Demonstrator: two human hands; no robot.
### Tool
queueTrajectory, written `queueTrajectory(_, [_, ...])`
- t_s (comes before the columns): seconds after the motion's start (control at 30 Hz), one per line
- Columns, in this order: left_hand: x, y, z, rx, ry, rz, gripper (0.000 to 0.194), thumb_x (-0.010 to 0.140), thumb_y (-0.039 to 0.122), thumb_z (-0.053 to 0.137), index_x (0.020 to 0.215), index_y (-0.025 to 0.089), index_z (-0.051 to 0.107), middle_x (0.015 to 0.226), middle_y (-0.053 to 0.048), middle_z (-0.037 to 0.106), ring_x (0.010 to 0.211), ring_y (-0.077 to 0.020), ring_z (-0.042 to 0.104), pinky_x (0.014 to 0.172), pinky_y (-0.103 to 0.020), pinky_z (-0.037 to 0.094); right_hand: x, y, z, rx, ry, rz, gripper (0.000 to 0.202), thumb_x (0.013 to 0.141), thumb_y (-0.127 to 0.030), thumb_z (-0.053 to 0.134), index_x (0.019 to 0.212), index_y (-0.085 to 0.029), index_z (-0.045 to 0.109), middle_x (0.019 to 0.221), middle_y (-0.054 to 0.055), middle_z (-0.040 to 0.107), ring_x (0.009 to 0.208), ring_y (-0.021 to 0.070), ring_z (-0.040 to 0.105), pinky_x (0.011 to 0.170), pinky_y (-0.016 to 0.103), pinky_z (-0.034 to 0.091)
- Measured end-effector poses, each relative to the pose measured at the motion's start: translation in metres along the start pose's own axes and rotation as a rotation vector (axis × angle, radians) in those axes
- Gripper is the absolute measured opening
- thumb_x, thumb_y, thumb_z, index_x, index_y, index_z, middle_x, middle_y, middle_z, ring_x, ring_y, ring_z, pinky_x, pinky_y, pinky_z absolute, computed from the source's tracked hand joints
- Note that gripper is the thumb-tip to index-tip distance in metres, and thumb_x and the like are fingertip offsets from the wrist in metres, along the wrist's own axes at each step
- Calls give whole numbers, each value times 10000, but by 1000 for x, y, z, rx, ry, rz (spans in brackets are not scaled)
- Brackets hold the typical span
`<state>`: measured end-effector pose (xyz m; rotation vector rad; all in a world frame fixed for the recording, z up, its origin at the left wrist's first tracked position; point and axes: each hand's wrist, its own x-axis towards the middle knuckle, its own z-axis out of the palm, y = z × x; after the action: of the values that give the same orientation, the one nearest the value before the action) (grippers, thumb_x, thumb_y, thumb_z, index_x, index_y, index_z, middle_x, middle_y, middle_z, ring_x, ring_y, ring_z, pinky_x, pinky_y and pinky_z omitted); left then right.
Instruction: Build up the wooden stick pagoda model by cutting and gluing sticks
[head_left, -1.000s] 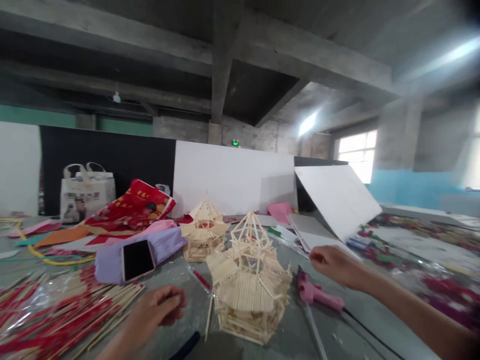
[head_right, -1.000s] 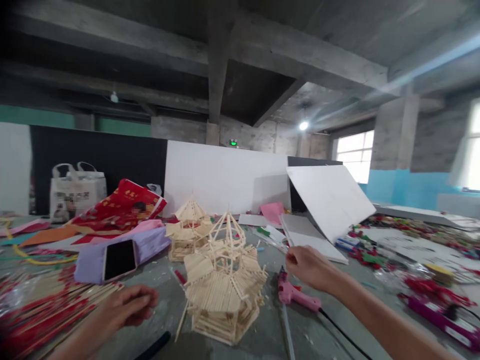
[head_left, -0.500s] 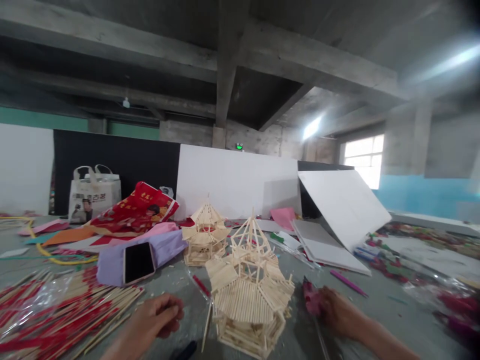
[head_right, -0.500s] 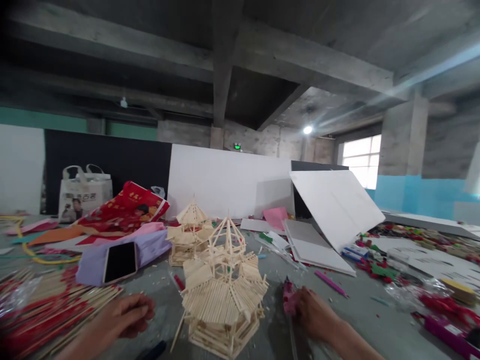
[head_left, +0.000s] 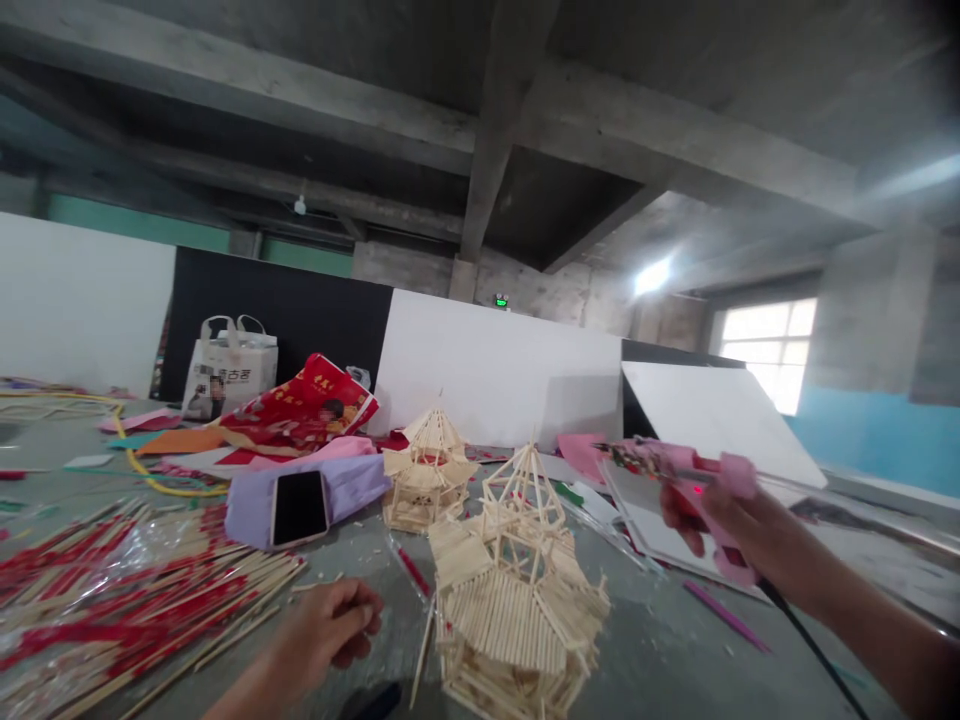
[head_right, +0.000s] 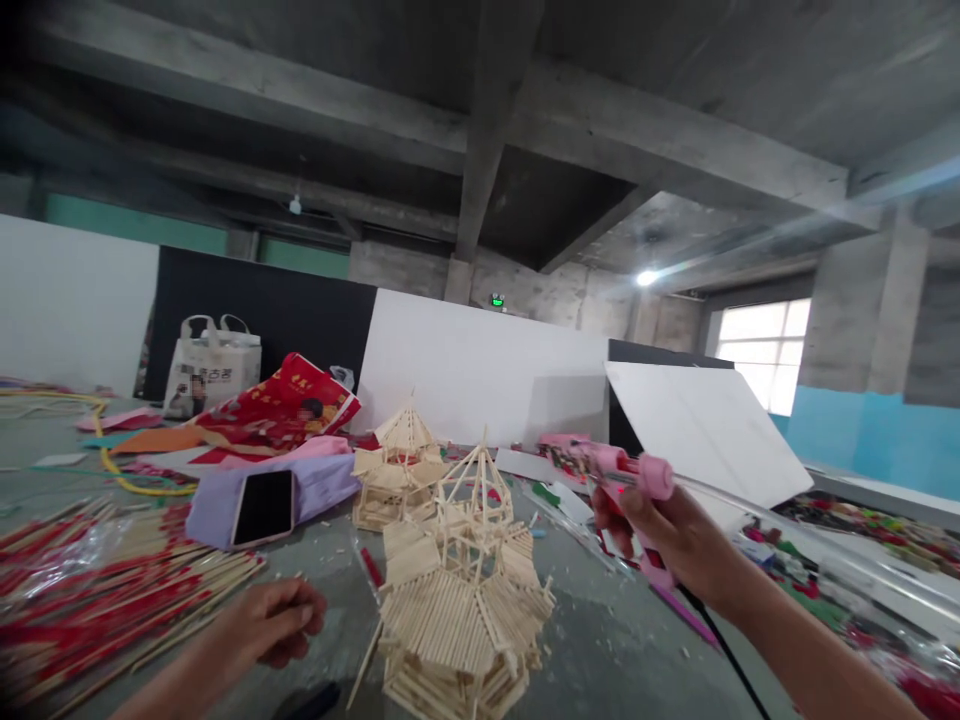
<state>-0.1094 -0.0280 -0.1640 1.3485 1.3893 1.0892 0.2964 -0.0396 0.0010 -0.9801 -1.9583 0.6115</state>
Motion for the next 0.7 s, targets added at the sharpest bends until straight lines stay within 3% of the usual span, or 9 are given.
queueTrajectory(0.1, [3,-3,-2,11,-35,42,239,589,373,539,681,153,565,628,-8,597,514,-127,552,453,-208,348,14,-19,24,2,-57,-4,403,822,-553,396,793,-178,540,677,22,540,517,106,481,475,253,397])
queueTrajectory(0.2, [6,-5,-2,47,-16,73,229,604,357,511,685,149,564,618,-4,586,504,-123,546,444,-207,334,26,-22,37,-50,-84,16,445,792,-597,411,723,-170,516,632,4,516,475,88,459,436,236,366])
queueTrajectory(0.43, [7,-8,-1,66,10,157,201,671,324,460,662,142,547,612,4,562,507,-108,535,441,-192,332,41,-16,42,-164,-85,58,468,783,-615,404,627,-178,466,555,-15,477,419,78,436,401,229,344])
queueTrajectory(0.7, [6,-3,-1,115,28,145,194,653,312,443,640,144,540,561,11,537,486,-113,528,427,-193,321,44,-15,45,-222,-64,92,476,766,-627,424,583,-187,441,497,-34,454,391,68,421,367,206,316])
